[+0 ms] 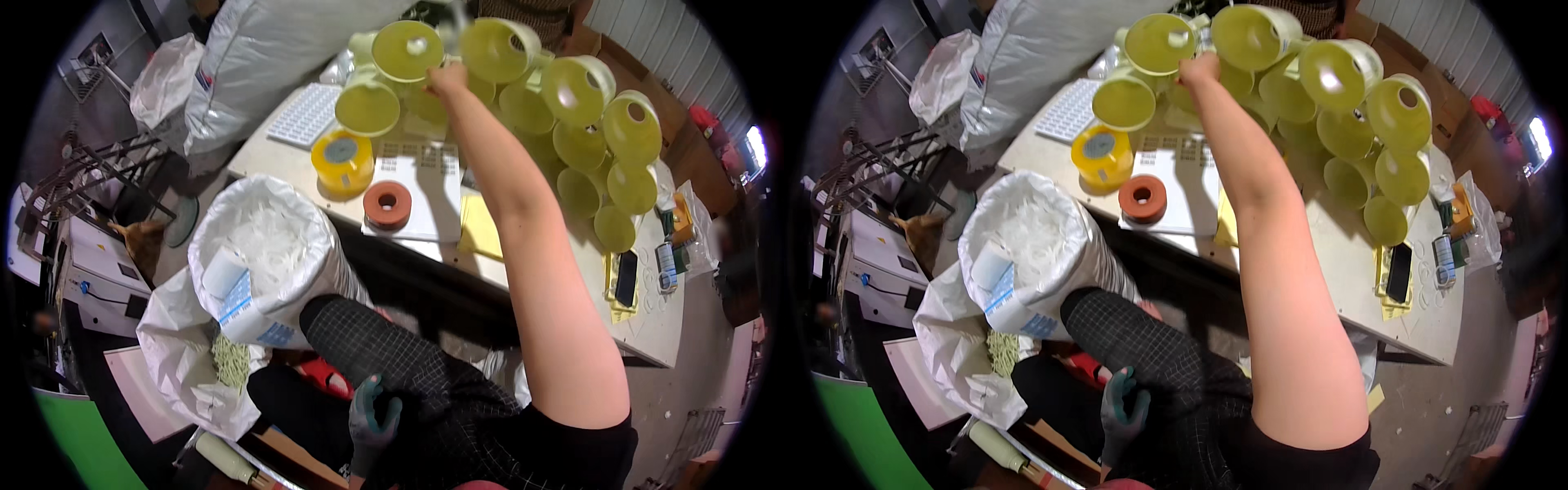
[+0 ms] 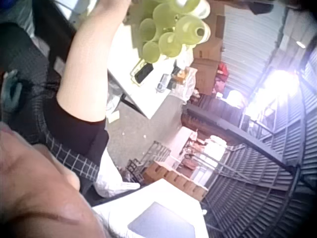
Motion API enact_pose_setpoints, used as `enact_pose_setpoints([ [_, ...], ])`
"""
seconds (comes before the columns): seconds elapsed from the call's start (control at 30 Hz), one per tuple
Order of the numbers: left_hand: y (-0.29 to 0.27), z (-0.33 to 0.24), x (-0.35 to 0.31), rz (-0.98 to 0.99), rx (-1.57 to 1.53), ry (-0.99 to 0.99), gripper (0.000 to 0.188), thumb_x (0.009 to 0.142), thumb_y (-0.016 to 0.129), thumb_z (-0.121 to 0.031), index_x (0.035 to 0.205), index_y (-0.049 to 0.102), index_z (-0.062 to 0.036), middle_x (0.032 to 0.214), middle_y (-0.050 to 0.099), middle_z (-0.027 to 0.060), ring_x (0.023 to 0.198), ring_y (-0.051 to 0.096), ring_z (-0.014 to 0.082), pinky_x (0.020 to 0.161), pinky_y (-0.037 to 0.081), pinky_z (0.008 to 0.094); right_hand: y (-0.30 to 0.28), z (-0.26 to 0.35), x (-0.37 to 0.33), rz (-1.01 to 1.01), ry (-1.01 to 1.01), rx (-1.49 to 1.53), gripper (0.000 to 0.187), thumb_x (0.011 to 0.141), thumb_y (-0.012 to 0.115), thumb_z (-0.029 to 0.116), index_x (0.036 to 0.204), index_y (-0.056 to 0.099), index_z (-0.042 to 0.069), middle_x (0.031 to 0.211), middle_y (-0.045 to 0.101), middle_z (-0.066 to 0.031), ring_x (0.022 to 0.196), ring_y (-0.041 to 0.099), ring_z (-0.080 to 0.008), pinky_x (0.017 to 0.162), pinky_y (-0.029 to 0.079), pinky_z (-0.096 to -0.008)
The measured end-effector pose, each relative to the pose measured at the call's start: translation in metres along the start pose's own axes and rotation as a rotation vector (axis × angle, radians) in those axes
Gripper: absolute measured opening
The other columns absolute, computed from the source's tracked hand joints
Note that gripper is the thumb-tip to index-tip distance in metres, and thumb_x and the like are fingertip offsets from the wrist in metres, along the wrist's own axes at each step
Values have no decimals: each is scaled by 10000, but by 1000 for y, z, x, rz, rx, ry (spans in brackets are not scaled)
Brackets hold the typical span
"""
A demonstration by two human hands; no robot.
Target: The person applies adhesive labels and a circular sticker to a plastic jug, then places it on a conveyor and processes another jug.
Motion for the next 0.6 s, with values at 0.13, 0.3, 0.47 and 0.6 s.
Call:
enact_pose_setpoints([
  [0.13,6,14,-3,129,-47,-95,540,893,763,-140,1391,592,-22,1231,675,193,1077,687,368,911,560,454,-27,-8,-11,-16,-207,-212,428,846,804,179,1144,639,-81,916,751,-160,844,746,-272,746,588,-405],
  [0.3,4,31,-11,108,122,-54,537,909,745,-168,1395,570,-23,1247,663,200,1141,650,389,955,534,483,-161,-26,-103,-143,-417,-408,498,978,694,384,1235,589,-30,1118,707,-211,1050,696,-338,935,521,-430],
  [0.47,10,36,-1,148,120,5,528,903,775,-207,1360,580,-28,1238,663,192,1086,661,398,912,534,488,-292,-80,-195,-190,-253,-933,410,1015,636,355,1271,530,52,1220,666,-200,1067,668,-429,919,519,-498],
  [0.6,9,28,15,286,198,-101,502,908,780,-257,1318,611,-21,1234,666,185,1081,659,396,905,531,478,-348,-112,-214,-241,-183,-1097,383,966,704,252,1263,564,55,1229,651,-176,1100,650,-412,929,510,-503],
])
Point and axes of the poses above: each hand's wrist, its own x-axis towards the middle knuckle, its own y-axis out of the palm, z = x × y, the point moved 7 cm from there along x, towards the middle knuckle
